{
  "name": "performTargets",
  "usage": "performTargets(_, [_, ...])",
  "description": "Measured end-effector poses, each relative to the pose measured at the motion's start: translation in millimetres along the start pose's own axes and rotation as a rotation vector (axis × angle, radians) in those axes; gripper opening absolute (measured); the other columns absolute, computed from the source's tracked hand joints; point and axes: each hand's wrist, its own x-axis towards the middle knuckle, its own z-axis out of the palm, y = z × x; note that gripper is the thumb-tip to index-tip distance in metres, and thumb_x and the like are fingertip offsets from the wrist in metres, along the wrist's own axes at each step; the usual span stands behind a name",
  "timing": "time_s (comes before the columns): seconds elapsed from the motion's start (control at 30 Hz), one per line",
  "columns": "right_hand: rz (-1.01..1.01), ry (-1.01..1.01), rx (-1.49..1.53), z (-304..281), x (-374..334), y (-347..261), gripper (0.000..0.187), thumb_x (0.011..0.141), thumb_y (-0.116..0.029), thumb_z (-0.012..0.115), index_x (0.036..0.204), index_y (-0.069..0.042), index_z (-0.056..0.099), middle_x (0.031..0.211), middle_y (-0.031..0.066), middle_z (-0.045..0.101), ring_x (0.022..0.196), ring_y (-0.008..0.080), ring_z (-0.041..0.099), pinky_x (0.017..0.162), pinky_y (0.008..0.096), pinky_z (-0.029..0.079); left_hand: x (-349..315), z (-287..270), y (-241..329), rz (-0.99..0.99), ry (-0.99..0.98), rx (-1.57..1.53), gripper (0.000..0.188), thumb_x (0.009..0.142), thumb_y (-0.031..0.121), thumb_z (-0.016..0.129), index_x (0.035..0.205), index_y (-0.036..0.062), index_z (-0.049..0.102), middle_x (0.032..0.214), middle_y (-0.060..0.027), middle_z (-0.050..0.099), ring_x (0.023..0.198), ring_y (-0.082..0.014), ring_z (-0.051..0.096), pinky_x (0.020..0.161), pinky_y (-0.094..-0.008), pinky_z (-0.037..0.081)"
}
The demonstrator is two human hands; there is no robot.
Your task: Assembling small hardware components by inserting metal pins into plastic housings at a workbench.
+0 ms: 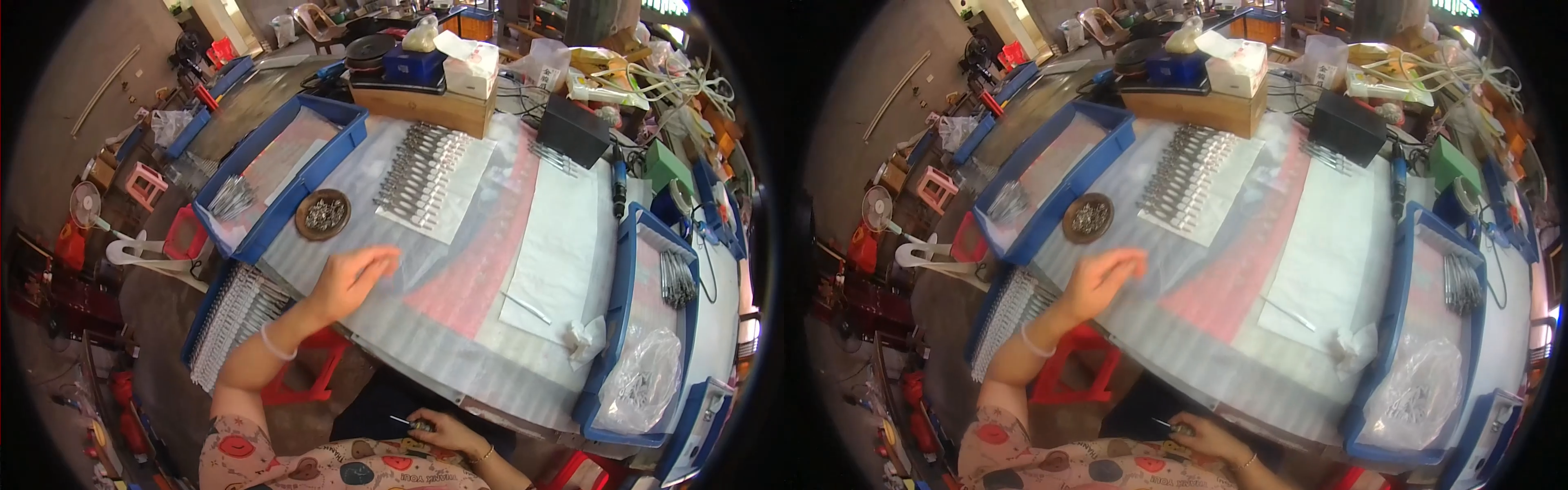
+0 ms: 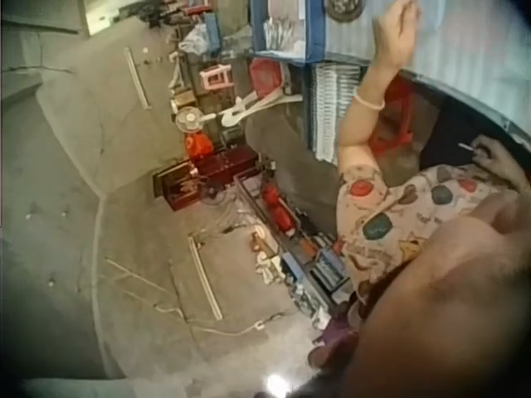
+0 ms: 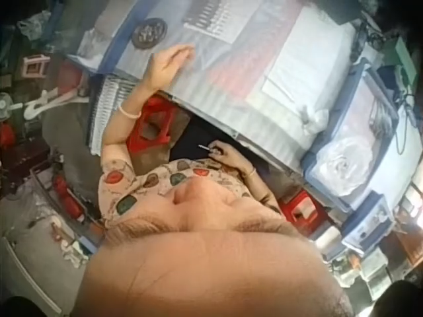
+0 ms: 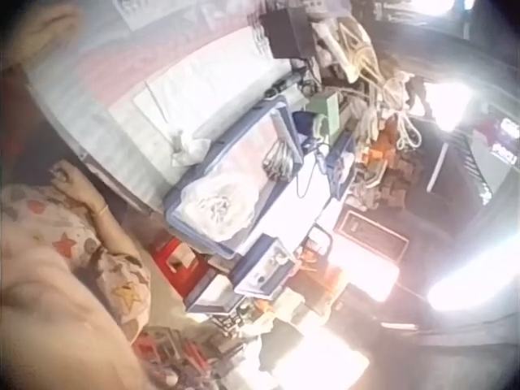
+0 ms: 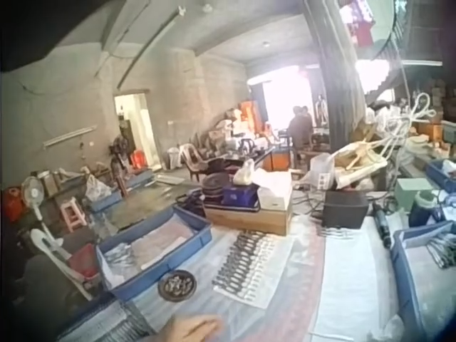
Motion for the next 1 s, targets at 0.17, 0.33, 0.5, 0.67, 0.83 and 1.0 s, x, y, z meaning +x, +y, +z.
performTargets(0.17, [0.081, -0.111, 0.116, -5.6, -1.3, -12.9, 0.031, 0.093, -0.024, 0.062, 0.118, -0.007, 0.055, 0.093, 0.0045, 0.061, 0.086, 0.0107, 0.054, 0.076, 0.0256, 0.047, 121.5, 24.0, -66.8, 0.349, 0.107, 0.365, 0.024, 0.083, -0.002, 0.057, 0.107, 0.0002, 0.059, 0.105, -0.0156, 0.062, 0.094, -0.0364, 0.061, 0.080, -0.0414, 0.050])
performTargets(0.33, [0.055, -0.158, 0.376, -4.4, -1.3, 2.4, 0.032, 0.095, -0.024, 0.061, 0.122, -0.008, 0.053, 0.101, 0.0006, 0.057, 0.097, 0.0076, 0.049, 0.086, 0.0217, 0.042, 197.5, 34.4, -131.9, 0.456, 0.037, 0.732, 0.020, 0.083, 0.007, 0.053, 0.103, 0.0078, 0.058, 0.096, -0.0083, 0.060, 0.092, -0.0265, 0.060, 0.083, -0.0415, 0.041])
performTargets(0.5, [0.013, -0.115, 0.364, -7.6, 1.4, 10.4, 0.032, 0.096, -0.022, 0.059, 0.123, -0.007, 0.052, 0.103, 0.0002, 0.055, 0.099, 0.0080, 0.048, 0.087, 0.0214, 0.041, 222.5, 41.8, -150.5, 0.516, -0.095, 0.948, 0.010, 0.081, 0.006, 0.054, 0.090, 0.0099, 0.054, 0.086, -0.0061, 0.056, 0.088, -0.0226, 0.060, 0.088, -0.0410, 0.039])
performTargets(0.67, [0.073, -0.138, 0.448, -14.4, 1.0, -0.1, 0.032, 0.096, -0.022, 0.059, 0.123, -0.007, 0.052, 0.103, 0.0003, 0.054, 0.098, 0.0083, 0.048, 0.087, 0.0215, 0.041, 234.8, 39.1, -145.9, 0.616, -0.108, 0.944, 0.009, 0.080, 0.005, 0.055, 0.088, 0.0097, 0.054, 0.084, -0.0057, 0.055, 0.085, -0.0220, 0.060, 0.090, -0.0404, 0.039])
performTargets(0.83, [0.128, -0.157, 0.498, -13.7, -6.8, -12.5, 0.032, 0.096, -0.021, 0.059, 0.123, -0.007, 0.052, 0.102, 0.0005, 0.054, 0.097, 0.0086, 0.048, 0.087, 0.0217, 0.041, 213.1, 30.4, -127.6, 0.631, 0.053, 0.870, 0.012, 0.081, 0.005, 0.054, 0.092, 0.0088, 0.056, 0.084, -0.0069, 0.057, 0.083, -0.0225, 0.060, 0.083, -0.0401, 0.039])
performTargets(1.0, [0.083, -0.093, 0.437, -2.0, -9.7, -9.8, 0.028, 0.094, -0.014, 0.061, 0.120, -0.008, 0.054, 0.091, -0.0003, 0.055, 0.084, 0.0056, 0.050, 0.074, 0.0194, 0.043, 142.2, 17.4, -57.8, 0.381, 0.148, 0.404, 0.018, 0.083, 0.001, 0.063, 0.100, 0.0024, 0.057, 0.085, -0.0106, 0.061, 0.082, -0.0250, 0.062, 0.075, -0.0359, 0.047])
